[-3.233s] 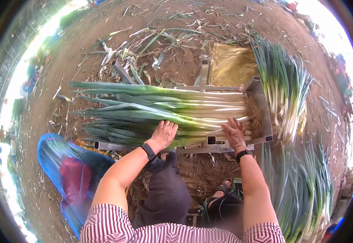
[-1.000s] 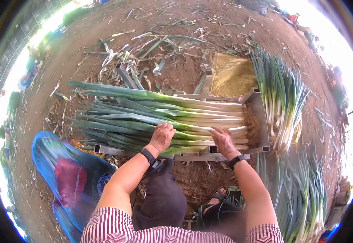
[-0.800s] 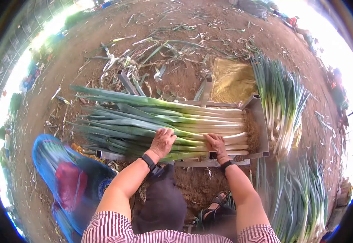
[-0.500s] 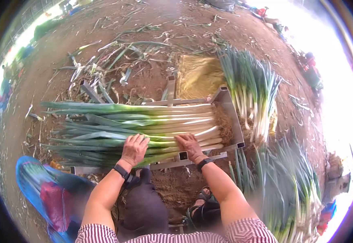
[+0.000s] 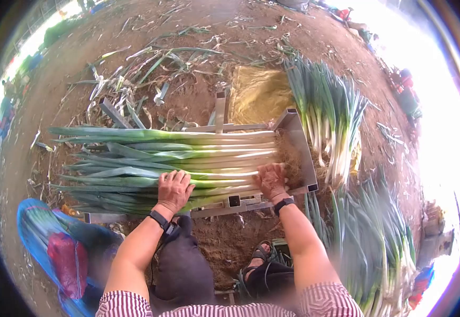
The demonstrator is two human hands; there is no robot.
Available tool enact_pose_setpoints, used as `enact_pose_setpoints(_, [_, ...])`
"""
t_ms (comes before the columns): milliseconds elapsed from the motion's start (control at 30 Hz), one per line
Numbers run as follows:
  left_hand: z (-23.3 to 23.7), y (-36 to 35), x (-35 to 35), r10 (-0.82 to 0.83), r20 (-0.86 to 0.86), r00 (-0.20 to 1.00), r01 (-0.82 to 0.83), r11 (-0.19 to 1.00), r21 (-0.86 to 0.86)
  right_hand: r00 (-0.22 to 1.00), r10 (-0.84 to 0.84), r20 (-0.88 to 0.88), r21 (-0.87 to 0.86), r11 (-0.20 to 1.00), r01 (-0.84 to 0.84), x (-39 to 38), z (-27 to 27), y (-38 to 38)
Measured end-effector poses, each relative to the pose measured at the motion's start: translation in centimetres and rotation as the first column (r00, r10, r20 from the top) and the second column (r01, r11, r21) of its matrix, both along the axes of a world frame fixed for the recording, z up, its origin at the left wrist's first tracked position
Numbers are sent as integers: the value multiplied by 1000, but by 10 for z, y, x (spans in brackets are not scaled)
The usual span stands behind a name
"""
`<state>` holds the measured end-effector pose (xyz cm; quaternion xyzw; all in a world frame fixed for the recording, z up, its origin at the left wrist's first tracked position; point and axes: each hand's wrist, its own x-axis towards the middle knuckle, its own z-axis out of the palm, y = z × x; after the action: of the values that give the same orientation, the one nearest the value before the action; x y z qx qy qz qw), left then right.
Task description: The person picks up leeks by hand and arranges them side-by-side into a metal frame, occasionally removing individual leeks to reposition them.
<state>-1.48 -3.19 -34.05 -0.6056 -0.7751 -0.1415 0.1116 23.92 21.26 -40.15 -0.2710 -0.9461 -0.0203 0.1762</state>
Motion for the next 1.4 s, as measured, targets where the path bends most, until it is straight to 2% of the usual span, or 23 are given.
enact_pose_setpoints(167, [-1, 1, 1, 16, 14, 1000, -16, 1000, -7, 997, 74, -4, 5, 997, -74, -6, -1, 21])
enact_pose_setpoints(367, [-4, 0, 1, 7, -10, 1000, -7, 1000, 3, 995, 43, 94, 24, 999, -46, -6, 0, 24])
enact_pose_setpoints(467, [2, 2, 1, 8, 9, 1000, -8, 1000, -21, 999, 4, 52, -82, 997, 1, -3, 1, 17])
enact_pose_setpoints(667, [1, 3, 2, 13, -43, 999, -13, 1000, -20, 997, 46, -56, -65, 997, -50, 4, -2, 10])
enact_pose_setpoints(800, [-3, 2, 4, 35, -17, 999, -36, 998, -57, 999, 23, -46, -53, 998, -25, 3, -11, 11])
enact_pose_setpoints(900, [-7, 1, 4, 38, -28, 999, -39, 998, -55, 996, -71, 59, -109, 991, 77, 0, -16, 10])
enact_pose_setpoints(933, [-8, 0, 4, 45, -20, 999, -46, 998, -51, 984, -122, 126, -188, 971, 145, -1, -2, 2])
enact_pose_setpoints(1033, [-12, -1, 4, 50, -26, 998, -51, 997, -54, 972, -126, 197, -354, 916, 191, 10, 53, -26])
enact_pose_setpoints(1067, [-12, -1, 5, 57, -36, 998, -59, 996, -70, 993, -71, 90, -574, 812, 110, 24, 61, -26])
enact_pose_setpoints(1133, [-17, 0, 2, 54, -51, 997, -58, 993, -98, 997, 72, 29, -686, 727, -32, 56, 108, -26])
enact_pose_setpoints(1167, [-24, -1, -3, 52, -80, 995, -57, 997, -53, 992, 123, -4, -732, 676, -86, 76, 143, -28])
enact_pose_setpoints(1200, [-34, -1, -6, 44, -100, 994, -45, 999, -9, 999, 43, -8, -760, 649, -34, 98, 183, -35])
enact_pose_setpoints(1233, [-29, -1, -4, 42, -125, 991, -46, 998, -34, 998, -2, 70, -816, 575, 59, 122, 231, -41])
enact_pose_setpoints(1300, [-47, -2, -10, 34, -175, 984, -41, 998, -39, 992, -118, 36, -816, 570, 97, 193, 265, -33])
enact_pose_setpoints(1367, [-46, -2, -10, 63, -109, 992, -74, 992, -104, 966, -238, 97, -708, 666, 235, 272, 291, -36])
enact_pose_setpoints(1400, [-42, -1, -8, 70, -115, 991, -84, 990, -116, 921, -319, 221, -739, 562, 372, 319, 293, -38])
